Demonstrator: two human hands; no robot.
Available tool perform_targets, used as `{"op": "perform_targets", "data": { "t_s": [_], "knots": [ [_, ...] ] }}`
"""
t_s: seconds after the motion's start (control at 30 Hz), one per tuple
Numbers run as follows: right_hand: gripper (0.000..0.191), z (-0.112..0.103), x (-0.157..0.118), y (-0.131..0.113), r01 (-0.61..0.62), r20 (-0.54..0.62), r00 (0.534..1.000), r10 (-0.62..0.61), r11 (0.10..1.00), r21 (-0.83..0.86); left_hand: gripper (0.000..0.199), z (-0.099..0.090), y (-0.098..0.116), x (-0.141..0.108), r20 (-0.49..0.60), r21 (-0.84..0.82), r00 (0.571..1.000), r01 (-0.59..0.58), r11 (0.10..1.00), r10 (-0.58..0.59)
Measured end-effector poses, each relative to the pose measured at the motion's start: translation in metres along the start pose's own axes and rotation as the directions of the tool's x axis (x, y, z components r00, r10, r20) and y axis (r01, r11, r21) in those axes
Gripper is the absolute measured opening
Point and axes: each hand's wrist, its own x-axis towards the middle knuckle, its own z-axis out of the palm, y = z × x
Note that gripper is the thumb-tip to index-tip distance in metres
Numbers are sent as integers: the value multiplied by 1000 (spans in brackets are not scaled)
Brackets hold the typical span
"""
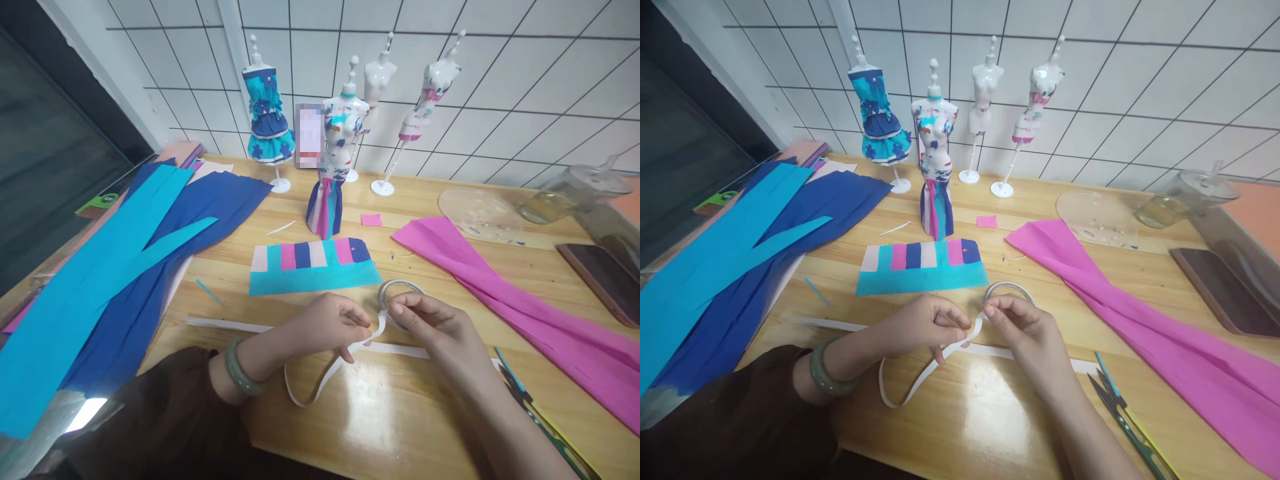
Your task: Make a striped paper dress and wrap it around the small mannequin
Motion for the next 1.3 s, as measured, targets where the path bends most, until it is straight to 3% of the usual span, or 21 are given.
{"op": "perform_targets", "data": {
  "t_s": [0.13,0.27,0.4,0.57,0.67,0.83,1.17,1.3],
  "knots": [
    [23,3,-1,-1,-45,31,999,43,997,56,36,3,-2,3,-57,-200,998,-20,980,8],
    [23,7,-2,-3,-36,55,998,33,998,54,40,8,-1,5,-4,-344,1000,-4,939,3],
    [24,9,-2,-4,-23,54,998,20,998,51,29,10,2,5,-9,-347,1000,5,938,-8],
    [28,11,-3,-1,-46,102,994,37,995,87,44,12,-1,9,44,-374,999,-6,927,24],
    [28,11,-4,0,-44,111,993,33,994,96,40,15,-6,12,21,-400,999,-17,916,28],
    [24,7,0,4,-13,90,996,7,998,65,41,14,-13,13,-10,-431,996,-84,899,89],
    [27,7,7,16,-58,47,998,51,986,158,31,11,-9,8,33,-438,993,-85,895,110],
    [38,8,12,22,-75,32,997,70,978,195,33,10,-10,8,66,-420,988,-98,902,138]
  ]
}}
